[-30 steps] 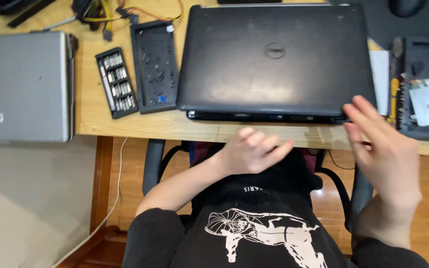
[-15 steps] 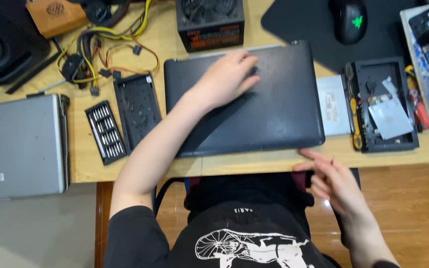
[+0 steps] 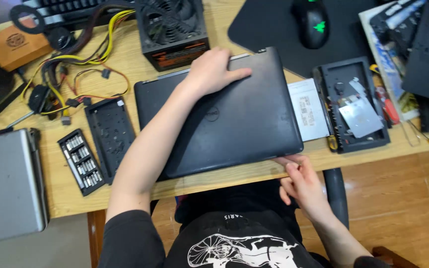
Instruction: The recorder is repairing a laptop by reassembling internal components and closing the casing.
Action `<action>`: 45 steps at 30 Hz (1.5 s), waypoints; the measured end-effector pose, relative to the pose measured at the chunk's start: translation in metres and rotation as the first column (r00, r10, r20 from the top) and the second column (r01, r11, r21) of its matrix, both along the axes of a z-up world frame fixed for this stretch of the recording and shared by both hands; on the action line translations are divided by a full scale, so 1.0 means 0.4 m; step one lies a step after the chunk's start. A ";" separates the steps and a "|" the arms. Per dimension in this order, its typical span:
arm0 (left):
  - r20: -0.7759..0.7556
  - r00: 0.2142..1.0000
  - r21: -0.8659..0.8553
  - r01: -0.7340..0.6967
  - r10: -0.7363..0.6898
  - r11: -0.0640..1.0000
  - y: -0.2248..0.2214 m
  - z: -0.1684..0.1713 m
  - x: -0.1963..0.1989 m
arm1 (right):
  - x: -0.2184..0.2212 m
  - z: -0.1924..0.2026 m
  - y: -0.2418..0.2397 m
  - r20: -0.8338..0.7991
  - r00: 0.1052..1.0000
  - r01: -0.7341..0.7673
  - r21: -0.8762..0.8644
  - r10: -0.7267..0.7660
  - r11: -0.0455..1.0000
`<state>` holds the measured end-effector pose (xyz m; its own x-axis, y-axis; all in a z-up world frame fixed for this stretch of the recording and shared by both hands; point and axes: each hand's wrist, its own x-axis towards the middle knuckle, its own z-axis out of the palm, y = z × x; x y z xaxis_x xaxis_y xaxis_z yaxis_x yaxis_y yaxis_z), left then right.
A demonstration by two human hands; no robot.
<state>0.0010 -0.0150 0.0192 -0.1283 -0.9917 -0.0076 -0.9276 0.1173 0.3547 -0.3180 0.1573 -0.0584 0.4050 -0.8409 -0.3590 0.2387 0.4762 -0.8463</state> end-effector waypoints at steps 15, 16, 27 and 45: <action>-0.562 0.825 -0.441 -0.234 -0.064 0.866 0.307 0.350 -0.085 | -0.010 0.308 -0.063 0.321 0.863 0.502 -0.461 -0.389 0.732; -0.630 0.776 -0.446 -0.316 -0.043 0.838 0.346 0.359 -0.089 | -0.014 0.326 -0.068 0.370 0.851 0.521 -0.498 -0.373 0.694; -0.799 0.514 -0.582 -0.527 -0.313 0.619 0.586 0.165 -0.030 | 0.024 0.411 -0.060 0.321 0.918 0.395 -0.784 -0.232 0.479; -0.921 0.263 -0.353 -0.249 -0.288 0.902 0.624 0.210 0.026 | -0.162 0.508 -0.294 -0.423 0.903 -0.348 -0.820 -0.072 0.455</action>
<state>0.0112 0.2347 0.1033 0.2060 -0.8597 0.4674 0.0574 0.4875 0.8712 -0.3829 0.0397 0.1446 0.5681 -0.7302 0.3797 -0.1632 -0.5521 -0.8176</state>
